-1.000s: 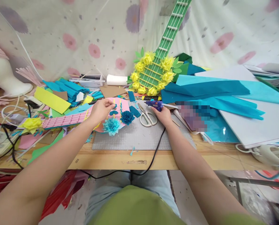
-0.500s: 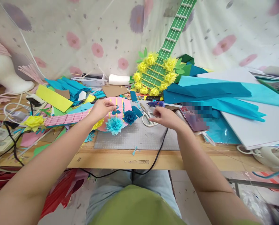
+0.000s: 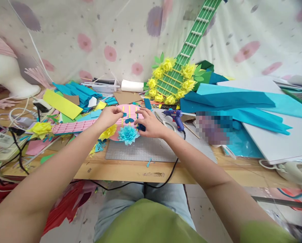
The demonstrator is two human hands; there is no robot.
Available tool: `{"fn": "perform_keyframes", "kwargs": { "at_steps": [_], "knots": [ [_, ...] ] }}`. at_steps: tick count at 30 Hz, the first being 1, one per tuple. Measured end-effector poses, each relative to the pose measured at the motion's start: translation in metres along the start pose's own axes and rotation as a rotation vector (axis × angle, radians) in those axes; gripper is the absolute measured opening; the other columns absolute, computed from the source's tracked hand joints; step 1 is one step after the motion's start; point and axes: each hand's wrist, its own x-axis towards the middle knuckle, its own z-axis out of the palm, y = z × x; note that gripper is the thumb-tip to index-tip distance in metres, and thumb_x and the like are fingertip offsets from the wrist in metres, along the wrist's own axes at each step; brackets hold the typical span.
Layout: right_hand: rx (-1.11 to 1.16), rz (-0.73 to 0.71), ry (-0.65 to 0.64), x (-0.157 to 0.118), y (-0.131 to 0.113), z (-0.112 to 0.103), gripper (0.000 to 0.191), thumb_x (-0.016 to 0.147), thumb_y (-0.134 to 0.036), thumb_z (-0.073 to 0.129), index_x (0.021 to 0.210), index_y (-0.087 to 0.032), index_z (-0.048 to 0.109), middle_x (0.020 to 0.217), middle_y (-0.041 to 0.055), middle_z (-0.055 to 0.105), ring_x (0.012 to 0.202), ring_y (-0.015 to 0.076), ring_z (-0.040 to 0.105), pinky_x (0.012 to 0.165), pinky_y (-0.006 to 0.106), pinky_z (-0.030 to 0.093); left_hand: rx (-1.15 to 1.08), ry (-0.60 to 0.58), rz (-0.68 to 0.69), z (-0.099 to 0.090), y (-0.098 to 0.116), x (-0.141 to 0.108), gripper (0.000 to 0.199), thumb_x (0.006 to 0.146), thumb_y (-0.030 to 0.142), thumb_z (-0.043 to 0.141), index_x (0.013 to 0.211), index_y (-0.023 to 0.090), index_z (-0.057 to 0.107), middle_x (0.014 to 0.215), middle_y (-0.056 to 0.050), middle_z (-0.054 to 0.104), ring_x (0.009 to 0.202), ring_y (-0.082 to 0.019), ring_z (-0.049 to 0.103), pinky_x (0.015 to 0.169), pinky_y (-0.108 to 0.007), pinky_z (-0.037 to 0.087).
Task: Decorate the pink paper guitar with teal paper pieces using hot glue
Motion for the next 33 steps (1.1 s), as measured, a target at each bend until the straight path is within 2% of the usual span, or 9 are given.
{"fn": "perform_keyframes", "kwargs": {
  "at_steps": [4, 8, 13, 18, 21, 24, 33],
  "knots": [
    [0.005, -0.055, -0.027, 0.003, 0.001, 0.000, 0.024, 0.068, -0.023, 0.061, 0.091, -0.022, 0.065, 0.127, 0.0108, 0.044, 0.134, 0.0349, 0.022, 0.106, 0.057, 0.026, 0.032, -0.007, 0.005, 0.001, 0.000, 0.000, 0.010, 0.062, 0.026, 0.061, 0.064, 0.017, 0.064, 0.070, -0.002, 0.066, 0.072, -0.017, 0.059, 0.069, -0.028, 0.044],
    [0.018, -0.084, 0.011, 0.003, 0.001, 0.003, 0.015, 0.069, -0.023, 0.060, 0.083, -0.019, 0.064, 0.115, 0.0123, 0.048, 0.126, 0.0324, 0.031, 0.104, 0.052, 0.031, 0.040, -0.023, 0.021, 0.005, 0.003, -0.002, 0.011, 0.062, 0.026, 0.063, 0.067, 0.017, 0.065, 0.071, -0.002, 0.067, 0.075, -0.018, 0.060, 0.069, -0.027, 0.045],
    [0.042, 0.013, 0.101, -0.001, -0.001, 0.008, 0.001, 0.072, -0.020, 0.058, 0.072, -0.020, 0.058, 0.103, 0.0106, 0.050, 0.108, 0.0266, 0.042, 0.095, 0.047, 0.037, 0.009, -0.077, -0.021, 0.012, 0.007, -0.006, 0.011, 0.061, 0.021, 0.064, 0.072, 0.017, 0.065, 0.070, -0.001, 0.067, 0.072, -0.017, 0.061, 0.066, -0.026, 0.045],
    [0.051, 0.103, 0.177, -0.006, -0.006, 0.014, 0.003, 0.071, -0.017, 0.057, 0.071, -0.020, 0.055, 0.100, 0.0100, 0.051, 0.102, 0.0258, 0.042, 0.091, 0.045, 0.038, 0.048, -0.111, -0.064, 0.018, 0.010, -0.010, 0.016, 0.063, 0.020, 0.062, 0.079, 0.018, 0.061, 0.071, -0.001, 0.066, 0.065, -0.015, 0.061, 0.059, -0.026, 0.043],
    [0.074, 0.171, 0.238, -0.009, -0.007, 0.017, 0.008, 0.069, -0.014, 0.055, 0.073, -0.021, 0.053, 0.097, 0.0093, 0.052, 0.101, 0.0256, 0.043, 0.090, 0.045, 0.038, 0.112, -0.114, -0.063, 0.022, 0.011, -0.013, 0.032, 0.063, 0.021, 0.063, 0.094, 0.018, 0.054, 0.070, 0.000, 0.064, 0.062, -0.015, 0.059, 0.056, -0.026, 0.040],
    [0.135, 0.217, 0.281, -0.012, -0.006, 0.019, 0.011, 0.068, -0.012, 0.053, 0.074, -0.021, 0.051, 0.094, 0.0081, 0.053, 0.099, 0.0244, 0.045, 0.090, 0.043, 0.038, 0.171, -0.134, -0.059, 0.029, 0.013, -0.018, 0.042, 0.064, 0.020, 0.063, 0.103, 0.018, 0.048, 0.072, 0.000, 0.064, 0.068, -0.016, 0.060, 0.057, -0.026, 0.039],
    [0.277, 0.279, 0.293, -0.016, -0.001, 0.026, 0.017, 0.068, -0.014, 0.050, 0.084, -0.022, 0.052, 0.094, 0.0063, 0.057, 0.101, 0.0238, 0.047, 0.092, 0.043, 0.036, 0.207, -0.213, -0.113, 0.044, 0.025, -0.021, 0.047, 0.066, 0.014, 0.062, 0.109, 0.015, 0.043, 0.077, -0.003, 0.066, 0.074, -0.018, 0.062, 0.060, -0.027, 0.039]
  ]
}}
